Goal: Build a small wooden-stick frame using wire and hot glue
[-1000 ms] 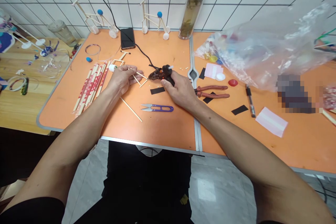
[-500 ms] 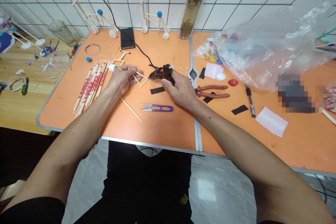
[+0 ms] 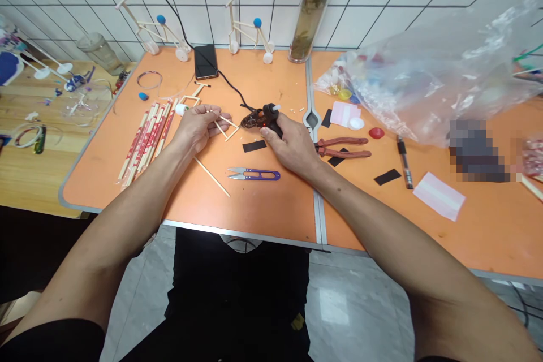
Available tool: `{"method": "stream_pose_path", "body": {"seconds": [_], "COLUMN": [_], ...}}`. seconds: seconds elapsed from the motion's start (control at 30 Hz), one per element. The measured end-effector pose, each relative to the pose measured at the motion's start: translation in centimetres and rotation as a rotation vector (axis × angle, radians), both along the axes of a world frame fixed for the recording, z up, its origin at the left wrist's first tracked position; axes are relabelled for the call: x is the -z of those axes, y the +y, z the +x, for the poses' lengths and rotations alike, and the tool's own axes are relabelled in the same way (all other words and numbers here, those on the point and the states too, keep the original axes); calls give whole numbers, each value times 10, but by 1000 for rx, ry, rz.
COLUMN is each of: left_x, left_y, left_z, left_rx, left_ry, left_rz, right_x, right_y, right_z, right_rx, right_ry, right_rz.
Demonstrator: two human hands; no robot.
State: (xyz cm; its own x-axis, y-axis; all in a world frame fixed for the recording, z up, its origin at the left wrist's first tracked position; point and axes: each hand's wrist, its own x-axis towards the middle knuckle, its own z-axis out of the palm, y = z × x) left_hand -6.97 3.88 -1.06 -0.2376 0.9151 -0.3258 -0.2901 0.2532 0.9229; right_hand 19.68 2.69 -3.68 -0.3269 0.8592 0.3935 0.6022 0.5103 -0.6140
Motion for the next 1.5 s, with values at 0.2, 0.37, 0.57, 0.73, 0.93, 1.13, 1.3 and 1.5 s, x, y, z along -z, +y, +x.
{"method": "stream_pose_path", "body": {"seconds": [0.2,0.37,0.57,0.73,0.93,1.13,1.3,1.5], "left_x": [2,2,4,4,2,3,3,1], "left_y": [1,1,2,2,1,1,1,0], "left_z": [0,0,-1,-1,0,-1,-1,0], "left_rx": [0,-4,-1,-4,-5,2,9,7], "left_ry": [-12,-8,-6,-5,-3,-6,-3,-5], "left_rz": [11,7,14,9,10,15,18,22], "right_x": [1,1,0,1,1,3,-1,-5], "right_y": [1,0,0,0,0,1,0,-2], "right_z": [1,0,0,0,0,0,0,2], "right_rx": [-2,-2,-5,-1,-7,13,21,42], "right_ry": [-4,-11,-5,-10,-2,4,26,25], "right_rz": [5,9,11,10,4,4,-4,-40]}}
